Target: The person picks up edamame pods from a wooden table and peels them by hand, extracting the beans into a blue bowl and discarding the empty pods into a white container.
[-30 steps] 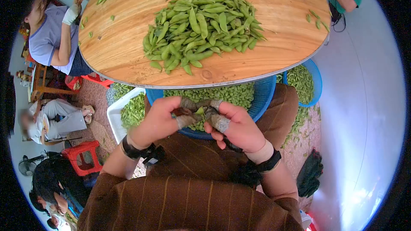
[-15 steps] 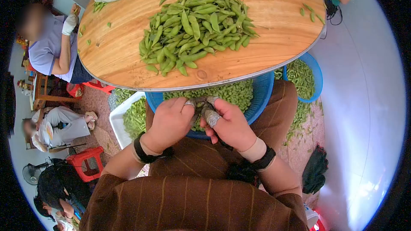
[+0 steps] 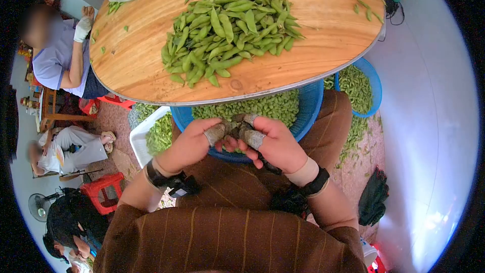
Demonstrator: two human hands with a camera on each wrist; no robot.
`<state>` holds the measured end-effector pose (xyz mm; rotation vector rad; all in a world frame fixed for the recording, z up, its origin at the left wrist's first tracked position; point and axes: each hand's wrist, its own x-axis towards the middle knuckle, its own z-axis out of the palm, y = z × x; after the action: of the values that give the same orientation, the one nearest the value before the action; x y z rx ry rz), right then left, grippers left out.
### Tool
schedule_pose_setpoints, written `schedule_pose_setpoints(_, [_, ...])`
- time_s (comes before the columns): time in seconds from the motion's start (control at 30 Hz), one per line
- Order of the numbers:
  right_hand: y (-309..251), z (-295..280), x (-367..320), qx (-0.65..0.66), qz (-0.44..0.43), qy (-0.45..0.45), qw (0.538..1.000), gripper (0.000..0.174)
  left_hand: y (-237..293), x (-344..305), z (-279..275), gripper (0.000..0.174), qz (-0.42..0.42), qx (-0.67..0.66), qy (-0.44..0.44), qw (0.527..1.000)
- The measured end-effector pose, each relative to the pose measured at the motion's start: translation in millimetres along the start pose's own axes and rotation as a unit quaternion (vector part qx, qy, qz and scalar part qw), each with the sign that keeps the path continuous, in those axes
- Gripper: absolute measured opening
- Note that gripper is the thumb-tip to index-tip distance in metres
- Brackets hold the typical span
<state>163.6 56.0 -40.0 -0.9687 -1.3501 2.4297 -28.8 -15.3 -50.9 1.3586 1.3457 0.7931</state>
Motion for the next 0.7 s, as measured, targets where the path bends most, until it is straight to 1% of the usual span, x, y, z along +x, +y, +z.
schedule_pose_setpoints(0.03, [-2, -1, -3, 0.0, 0.001, -0.001, 1.0, 0.014, 3, -1, -4, 0.023, -0.12, -0.253, -0.075, 0.957])
schedule_pose_setpoints(0.07, [-4, -2, -6, 0.051, 0.013, -0.017, 0.998, 0.016, 2, -3, -7, 0.023, -0.121, -0.253, -0.074, 0.957])
schedule_pose_setpoints(0.1, [-5, -3, -8, 0.102, 0.024, -0.031, 0.994, 0.019, 2, -5, -9, 0.026, -0.13, -0.348, -0.098, 0.923])
schedule_pose_setpoints(0.13, [-4, -3, -8, 0.103, 0.025, -0.031, 0.994, 0.019, 1, -6, -11, 0.03, -0.137, -0.439, -0.121, 0.879])
schedule_pose_setpoints(0.2, [0, -4, -9, 0.131, 0.034, -0.008, 0.991, 0.026, -5, -3, -10, 0.029, -0.137, -0.425, -0.134, 0.885])
schedule_pose_setpoints(0.23, [3, -5, -10, 0.131, 0.035, -0.007, 0.991, 0.026, -6, -3, -5, 0.029, -0.144, -0.398, -0.086, 0.902])
schedule_pose_setpoints(0.27, [5, -7, -10, 0.095, 0.03, 0.016, 0.995, 0.026, -7, -2, -1, 0.03, -0.151, -0.368, -0.037, 0.917])
schedule_pose_setpoints(0.3, [7, -8, -10, 0.058, 0.024, 0.039, 0.997, 0.026, -10, -1, 0, 0.03, -0.151, -0.369, -0.036, 0.917])
schedule_pose_setpoints(0.37, [9, -11, -10, 0.06, 0.008, 0.044, 0.997, 0.026, -13, 1, 0, 0.027, -0.16, -0.326, 0.048, 0.931])
schedule_pose_setpoints(0.4, [10, -12, -10, 0.064, -0.009, 0.052, 0.997, 0.026, -10, 1, 1, 0.027, -0.161, -0.326, 0.049, 0.93])
schedule_pose_setpoints(0.47, [11, -11, -8, 0.057, -0.022, 0.06, 0.996, 0.026, -2, 2, 4, 0.027, -0.178, -0.386, 0.019, 0.905])
schedule_pose_setpoints(0.5, [12, -10, -7, 0.05, -0.036, 0.067, 0.996, 0.026, -4, 3, 6, 0.027, -0.177, -0.385, 0.019, 0.905])
schedule_pose_setpoints(0.53, [13, -10, -5, 0.05, -0.036, 0.067, 0.996, 0.026, -8, 4, 8, 0.025, -0.187, -0.367, 0.007, 0.911])
schedule_pose_setpoints(0.6, [15, -10, -3, -0.007, -0.052, 0.079, 0.996, 0.021, -7, 5, 8, 0.024, -0.196, -0.348, -0.005, 0.917])
schedule_pose_setpoints(0.67, [17, -12, -1, -0.014, -0.065, 0.078, 0.995, 0.021, -2, 3, 7, 0.02, -0.201, -0.204, -0.035, 0.957])
schedule_pose_setpoints(0.7, [18, -12, -1, -0.021, -0.079, 0.077, 0.994, 0.023, -2, 3, 8, 0.02, -0.202, -0.204, -0.036, 0.957])
